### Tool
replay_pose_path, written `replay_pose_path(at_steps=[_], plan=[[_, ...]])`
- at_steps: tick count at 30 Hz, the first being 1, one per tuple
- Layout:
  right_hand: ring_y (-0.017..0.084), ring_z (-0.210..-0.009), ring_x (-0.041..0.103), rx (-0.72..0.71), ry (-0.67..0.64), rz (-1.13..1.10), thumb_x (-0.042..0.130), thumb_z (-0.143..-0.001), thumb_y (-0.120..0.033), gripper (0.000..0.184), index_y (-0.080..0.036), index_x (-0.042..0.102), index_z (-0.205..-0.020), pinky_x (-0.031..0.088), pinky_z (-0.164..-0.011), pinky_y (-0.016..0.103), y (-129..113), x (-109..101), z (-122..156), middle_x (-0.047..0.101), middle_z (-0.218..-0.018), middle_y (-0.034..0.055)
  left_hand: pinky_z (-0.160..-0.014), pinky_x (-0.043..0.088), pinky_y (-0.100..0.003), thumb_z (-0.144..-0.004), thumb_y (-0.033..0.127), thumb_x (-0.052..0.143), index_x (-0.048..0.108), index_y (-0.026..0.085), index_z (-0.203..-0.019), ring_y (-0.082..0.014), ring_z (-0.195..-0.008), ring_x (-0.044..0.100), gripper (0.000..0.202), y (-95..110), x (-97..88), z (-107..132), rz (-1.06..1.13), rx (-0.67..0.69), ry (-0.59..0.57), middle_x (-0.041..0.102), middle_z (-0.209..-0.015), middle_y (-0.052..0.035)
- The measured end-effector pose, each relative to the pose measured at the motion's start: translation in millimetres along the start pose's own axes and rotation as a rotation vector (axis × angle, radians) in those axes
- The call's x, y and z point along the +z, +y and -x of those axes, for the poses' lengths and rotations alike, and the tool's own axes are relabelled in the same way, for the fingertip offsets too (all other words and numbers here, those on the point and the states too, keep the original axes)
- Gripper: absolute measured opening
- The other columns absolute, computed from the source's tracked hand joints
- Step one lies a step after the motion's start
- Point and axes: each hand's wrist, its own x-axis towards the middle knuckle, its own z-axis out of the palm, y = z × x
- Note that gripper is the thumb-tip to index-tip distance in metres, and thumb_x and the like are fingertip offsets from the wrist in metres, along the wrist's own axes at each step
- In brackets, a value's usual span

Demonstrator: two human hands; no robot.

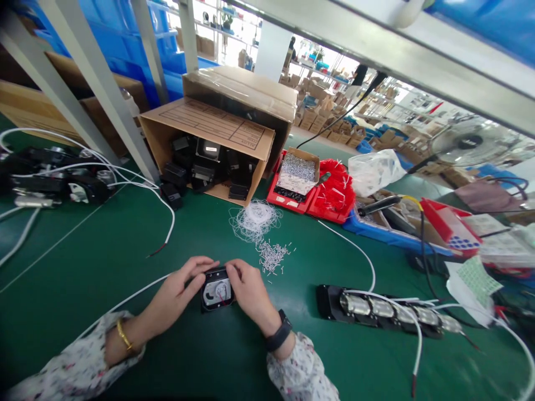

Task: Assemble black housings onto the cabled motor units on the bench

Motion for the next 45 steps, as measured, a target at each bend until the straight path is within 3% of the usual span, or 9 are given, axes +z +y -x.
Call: replay_pose_path(at_steps=[3, 5, 8, 10, 16, 20, 24, 31, 45], plan=[[0.016, -0.067, 0.059, 0.008, 0.030, -0.052, 0.043, -0.089, -0.044, 0.033, -0.016, 0.060, -0.089, 0.046, -0.043, 0.019, 6.4, 1.6, 0.7, 0.060, -0.080, 0.0057, -0.074, 0.052, -0.032, -0.086, 0.036, 0.045, 0.056, 0.016, -0.092, -0.0217, -0.089, 0.065, 0.024, 7.6, -0.6, -7.4, 0.097, -0.101, 0.053, 0.069, -0.098, -0.0091], [0.017, -0.060, 0.061, 0.083, -0.025, -0.189, 0.043, -0.088, -0.051, 0.038, -0.015, 0.056, -0.092, 0.047, -0.039, 0.021, 12.4, 3.9, 3.3, 0.059, -0.077, 0.0054, -0.068, 0.052, -0.030, -0.081, 0.036, 0.052, 0.057, 0.015, -0.085, -0.0225, -0.084, 0.066, 0.022, 9.9, -1.0, -11.5, 0.145, -0.148, 0.069, 0.070, -0.090, -0.0090], [0.018, -0.051, 0.063, 0.185, -0.143, -0.442, 0.041, -0.087, -0.057, 0.045, -0.015, 0.049, -0.100, 0.049, -0.038, 0.024, 21.3, 10.7, 8.5, 0.061, -0.071, 0.0045, -0.063, 0.052, -0.029, -0.078, 0.036, 0.056, 0.058, 0.014, -0.082, -0.0225, -0.080, 0.066, 0.023, 9.4, -0.5, -16.1, 0.178, -0.178, 0.091, 0.070, -0.085, -0.0088], [0.018, -0.051, 0.063, 0.187, -0.123, -0.582, 0.043, -0.086, -0.058, 0.047, -0.014, 0.047, -0.102, 0.051, -0.041, 0.024, 25.2, 17.9, 11.8, 0.062, -0.070, 0.0052, -0.063, 0.052, -0.028, -0.078, 0.036, 0.055, 0.058, 0.014, -0.081, -0.0220, -0.079, 0.067, 0.023, 7.9, 0.5, -17.9, 0.190, -0.174, 0.114, 0.071, -0.086, -0.0089], [0.016, -0.053, 0.064, 0.163, 0.086, -0.799, 0.055, -0.082, -0.051, 0.056, -0.017, 0.038, -0.123, 0.053, -0.046, 0.026, 21.6, 34.2, 18.7, 0.063, -0.080, 0.0060, -0.076, 0.052, -0.033, -0.083, 0.033, 0.045, 0.060, 0.014, -0.100, -0.0217, -0.085, 0.066, 0.029, 6.1, -0.6, -13.8, 0.049, -0.128, 0.121, 0.069, -0.097, -0.0091], [0.017, -0.064, 0.066, 0.152, 0.054, -0.850, 0.059, -0.082, -0.044, 0.068, -0.022, 0.025, -0.137, 0.055, -0.061, 0.032, 14.9, 29.6, 22.6, 0.063, -0.089, 0.0065, -0.097, 0.044, -0.037, -0.083, 0.026, 0.042, 0.048, 0.015, -0.125, -0.0212, -0.112, 0.056, 0.044, 3.6, -3.7, -6.8, -0.039, -0.094, 0.063, 0.058, -0.124, -0.0087], [0.017, -0.070, 0.066, 0.156, -0.020, -0.888, 0.060, -0.082, -0.038, 0.071, -0.023, 0.023, -0.140, 0.053, -0.069, 0.034, 12.7, 21.3, 25.9, 0.061, -0.091, 0.0051, -0.105, 0.036, -0.038, -0.080, 0.022, 0.044, 0.034, 0.014, -0.137, -0.0204, -0.121, 0.048, 0.058, 0.3, -3.2, 0.2, -0.034, -0.105, 0.019, 0.048, -0.135, -0.0084], [0.016, -0.079, 0.064, 0.108, -0.164, -0.955, 0.068, -0.075, -0.020, 0.083, -0.026, 0.019, -0.141, 0.049, -0.075, 0.032, 13.0, 14.2, 28.9, 0.059, -0.106, 0.0065, -0.109, 0.030, -0.041, -0.072, 0.014, 0.048, 0.026, 0.015, -0.141, -0.0221, -0.127, 0.041, 0.072, -0.4, 1.0, 5.2, -0.031, -0.094, 0.012, 0.040, -0.141, -0.0092], [0.015, -0.074, 0.062, 0.091, -0.084, -0.965, 0.065, -0.075, -0.018, 0.077, -0.027, 0.026, -0.140, 0.048, -0.072, 0.032, 14.1, 21.5, 30.2, 0.059, -0.098, 0.0037, -0.110, 0.025, -0.044, -0.073, 0.017, 0.049, 0.025, 0.013, -0.140, -0.0241, -0.130, 0.036, 0.071, 2.6, 9.8, 7.3, -0.066, -0.090, 0.075, 0.037, -0.142, -0.0112]])
